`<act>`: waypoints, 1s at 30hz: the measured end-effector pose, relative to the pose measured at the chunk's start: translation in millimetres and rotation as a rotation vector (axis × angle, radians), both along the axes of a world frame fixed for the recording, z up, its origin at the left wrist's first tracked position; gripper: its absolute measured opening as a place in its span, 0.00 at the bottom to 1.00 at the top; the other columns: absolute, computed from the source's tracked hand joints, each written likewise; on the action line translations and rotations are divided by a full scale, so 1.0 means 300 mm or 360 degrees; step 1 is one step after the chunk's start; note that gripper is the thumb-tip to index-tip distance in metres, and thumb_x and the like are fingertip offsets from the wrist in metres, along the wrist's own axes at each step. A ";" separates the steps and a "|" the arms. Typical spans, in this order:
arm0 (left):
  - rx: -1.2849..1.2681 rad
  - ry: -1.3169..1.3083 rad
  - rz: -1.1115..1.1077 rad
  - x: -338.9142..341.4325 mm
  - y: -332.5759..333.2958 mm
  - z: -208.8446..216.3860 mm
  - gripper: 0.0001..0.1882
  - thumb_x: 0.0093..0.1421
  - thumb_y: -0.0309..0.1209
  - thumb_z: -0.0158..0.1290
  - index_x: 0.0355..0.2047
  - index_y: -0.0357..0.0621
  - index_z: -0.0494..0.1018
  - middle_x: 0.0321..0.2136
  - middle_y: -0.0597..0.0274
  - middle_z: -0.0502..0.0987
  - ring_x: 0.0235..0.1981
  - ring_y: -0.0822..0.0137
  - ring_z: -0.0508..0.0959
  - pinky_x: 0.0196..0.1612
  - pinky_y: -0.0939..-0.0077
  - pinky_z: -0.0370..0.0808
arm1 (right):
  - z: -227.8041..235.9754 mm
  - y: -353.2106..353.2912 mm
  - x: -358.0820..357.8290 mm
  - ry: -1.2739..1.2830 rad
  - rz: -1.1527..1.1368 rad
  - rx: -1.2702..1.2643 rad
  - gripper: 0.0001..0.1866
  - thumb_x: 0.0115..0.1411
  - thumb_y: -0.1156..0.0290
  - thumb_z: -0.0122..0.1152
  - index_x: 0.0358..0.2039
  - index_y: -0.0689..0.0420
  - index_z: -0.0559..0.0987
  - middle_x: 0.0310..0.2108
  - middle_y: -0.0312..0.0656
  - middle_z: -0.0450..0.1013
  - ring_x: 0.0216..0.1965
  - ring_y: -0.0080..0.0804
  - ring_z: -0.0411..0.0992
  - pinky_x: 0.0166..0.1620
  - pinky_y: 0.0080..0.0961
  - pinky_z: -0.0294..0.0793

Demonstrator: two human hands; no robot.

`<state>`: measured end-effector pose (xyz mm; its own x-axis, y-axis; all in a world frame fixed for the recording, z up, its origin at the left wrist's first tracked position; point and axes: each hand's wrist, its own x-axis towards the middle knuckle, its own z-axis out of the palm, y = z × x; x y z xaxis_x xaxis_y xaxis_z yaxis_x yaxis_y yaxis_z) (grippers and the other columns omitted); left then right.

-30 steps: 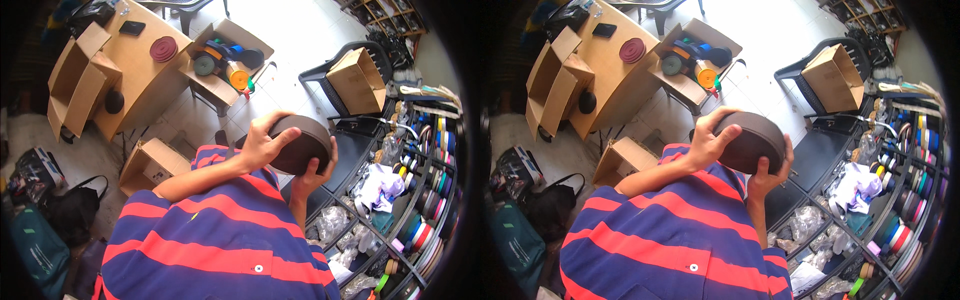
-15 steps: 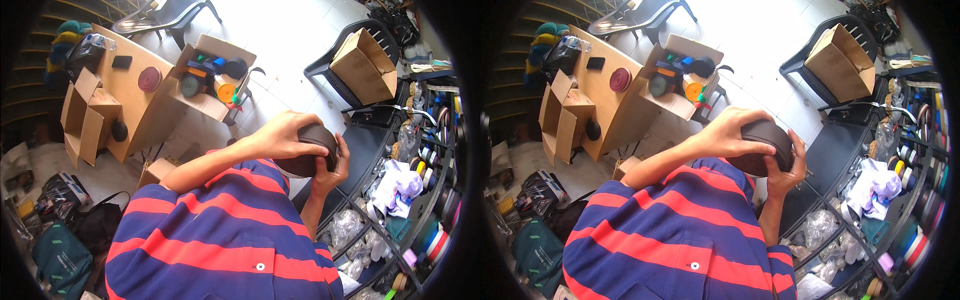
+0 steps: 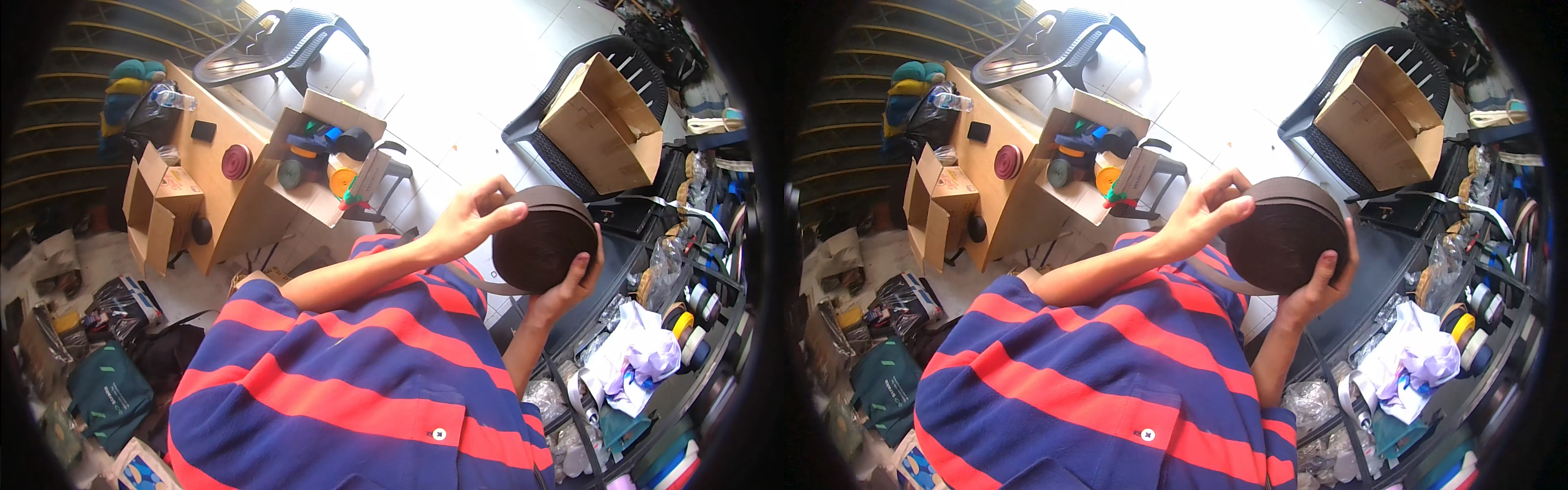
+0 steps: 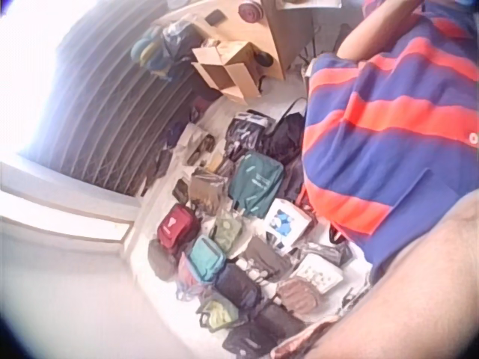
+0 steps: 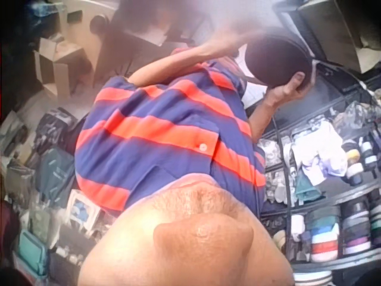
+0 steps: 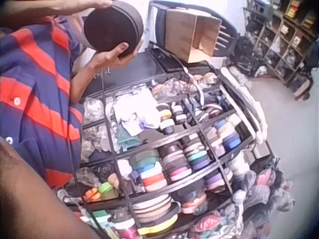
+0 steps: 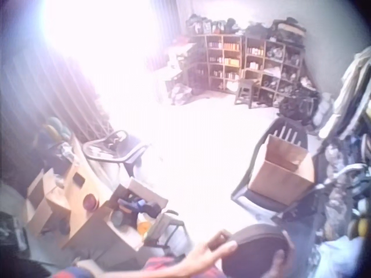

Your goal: The person moves rolls of fabric tape and other circular textile materials between a desk, storage boxes on the floor, and a multi-tiered shelving unit to organize the workspace.

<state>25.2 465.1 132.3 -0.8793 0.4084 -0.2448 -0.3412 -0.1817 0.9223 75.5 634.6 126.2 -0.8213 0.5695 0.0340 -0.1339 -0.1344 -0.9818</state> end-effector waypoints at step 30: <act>-0.0218 0.0738 -0.1287 -1.087 0.513 0.164 0.21 0.58 0.39 0.58 0.44 0.34 0.72 0.33 0.53 0.79 0.38 0.68 0.78 0.43 0.74 0.72 | 0.170 0.288 -0.694 -0.0088 -0.0479 0.0676 0.23 0.55 0.70 0.64 0.51 0.62 0.74 0.45 0.46 0.75 0.47 0.31 0.73 0.52 0.25 0.69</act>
<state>-300.8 619.1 181.5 -0.3634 0.9311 -0.0323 0.0901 0.0696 0.9935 -132.7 721.0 177.1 -0.6304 0.7260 0.2748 -0.0519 0.3138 -0.9481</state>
